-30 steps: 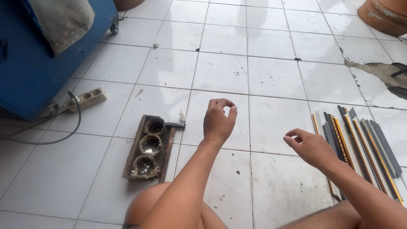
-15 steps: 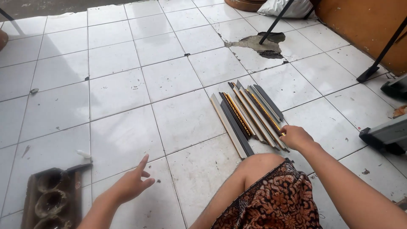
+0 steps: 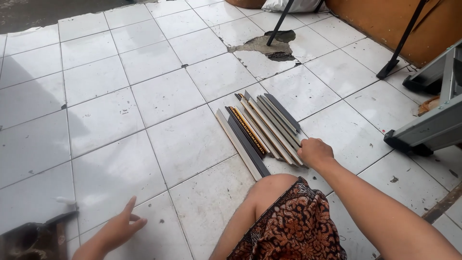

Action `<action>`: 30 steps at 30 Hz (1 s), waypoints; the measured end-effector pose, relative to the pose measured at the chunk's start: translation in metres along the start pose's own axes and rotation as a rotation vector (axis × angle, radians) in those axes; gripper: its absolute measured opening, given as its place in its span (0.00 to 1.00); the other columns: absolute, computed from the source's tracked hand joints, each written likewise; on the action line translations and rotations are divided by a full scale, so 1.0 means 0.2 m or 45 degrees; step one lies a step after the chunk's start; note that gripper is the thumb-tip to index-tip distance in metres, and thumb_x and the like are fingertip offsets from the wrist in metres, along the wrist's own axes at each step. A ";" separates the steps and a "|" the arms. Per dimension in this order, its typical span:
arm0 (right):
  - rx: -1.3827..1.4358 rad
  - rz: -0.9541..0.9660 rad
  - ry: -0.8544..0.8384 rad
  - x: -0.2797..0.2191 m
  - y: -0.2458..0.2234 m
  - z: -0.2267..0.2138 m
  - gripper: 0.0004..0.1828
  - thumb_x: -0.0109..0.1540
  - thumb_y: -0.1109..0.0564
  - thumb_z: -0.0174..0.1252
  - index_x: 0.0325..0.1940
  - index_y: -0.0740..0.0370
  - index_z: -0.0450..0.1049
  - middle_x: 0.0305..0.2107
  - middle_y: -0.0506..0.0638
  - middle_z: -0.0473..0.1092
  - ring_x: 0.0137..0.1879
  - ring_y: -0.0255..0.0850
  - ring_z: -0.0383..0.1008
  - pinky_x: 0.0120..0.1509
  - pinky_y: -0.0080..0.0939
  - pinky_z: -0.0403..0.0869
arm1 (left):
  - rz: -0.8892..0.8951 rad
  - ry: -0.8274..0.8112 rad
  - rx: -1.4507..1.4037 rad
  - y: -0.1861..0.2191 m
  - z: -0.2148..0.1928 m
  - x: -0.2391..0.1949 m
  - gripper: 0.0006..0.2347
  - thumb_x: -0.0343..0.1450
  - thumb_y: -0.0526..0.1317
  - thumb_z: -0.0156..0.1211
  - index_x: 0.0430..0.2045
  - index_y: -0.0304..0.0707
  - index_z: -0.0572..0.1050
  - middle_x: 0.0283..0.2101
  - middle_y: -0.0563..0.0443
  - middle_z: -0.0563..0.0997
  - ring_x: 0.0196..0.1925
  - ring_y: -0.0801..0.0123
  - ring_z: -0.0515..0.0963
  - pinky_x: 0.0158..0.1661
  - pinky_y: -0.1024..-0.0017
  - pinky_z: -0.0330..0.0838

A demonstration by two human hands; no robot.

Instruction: Assembling picture frame pieces by applying glue to the mitered joints and pressing them together.

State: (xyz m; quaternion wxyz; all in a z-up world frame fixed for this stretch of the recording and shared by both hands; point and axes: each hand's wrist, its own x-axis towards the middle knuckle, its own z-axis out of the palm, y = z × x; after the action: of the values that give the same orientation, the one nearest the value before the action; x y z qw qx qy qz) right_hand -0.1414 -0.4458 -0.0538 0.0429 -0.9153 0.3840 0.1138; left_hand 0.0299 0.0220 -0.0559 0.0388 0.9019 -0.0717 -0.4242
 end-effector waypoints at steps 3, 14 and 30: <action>0.120 0.098 -0.045 0.04 0.01 0.01 0.17 0.56 0.51 0.40 0.40 0.55 0.72 0.39 0.47 0.70 0.44 0.42 0.70 0.46 0.43 0.69 | -0.003 0.010 -0.046 0.03 -0.02 -0.04 0.29 0.67 0.50 0.46 0.60 0.54 0.39 0.55 0.57 0.72 0.61 0.68 0.65 0.60 0.67 0.59; 0.297 0.205 -0.010 0.09 -0.04 0.00 0.18 0.61 0.42 0.41 0.40 0.50 0.73 0.32 0.44 0.71 0.40 0.39 0.70 0.42 0.40 0.68 | 0.064 -0.042 0.038 0.12 -0.06 -0.15 0.28 0.68 0.50 0.45 0.60 0.56 0.39 0.56 0.58 0.68 0.57 0.72 0.71 0.57 0.72 0.66; 0.448 0.128 0.017 0.45 0.13 0.20 0.13 0.49 0.51 0.62 0.35 0.54 0.72 0.25 0.45 0.71 0.34 0.36 0.70 0.41 0.34 0.69 | 0.046 -0.035 0.053 -0.09 0.02 0.29 0.26 0.66 0.54 0.45 0.57 0.59 0.46 0.54 0.62 0.72 0.54 0.74 0.76 0.55 0.76 0.71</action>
State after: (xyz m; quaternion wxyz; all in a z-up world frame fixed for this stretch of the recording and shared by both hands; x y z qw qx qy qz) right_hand -0.1058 -0.5199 -0.1145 0.1939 -0.8740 0.4436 0.0408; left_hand 0.0648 0.0299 -0.1057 0.0268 0.8952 -0.0973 -0.4341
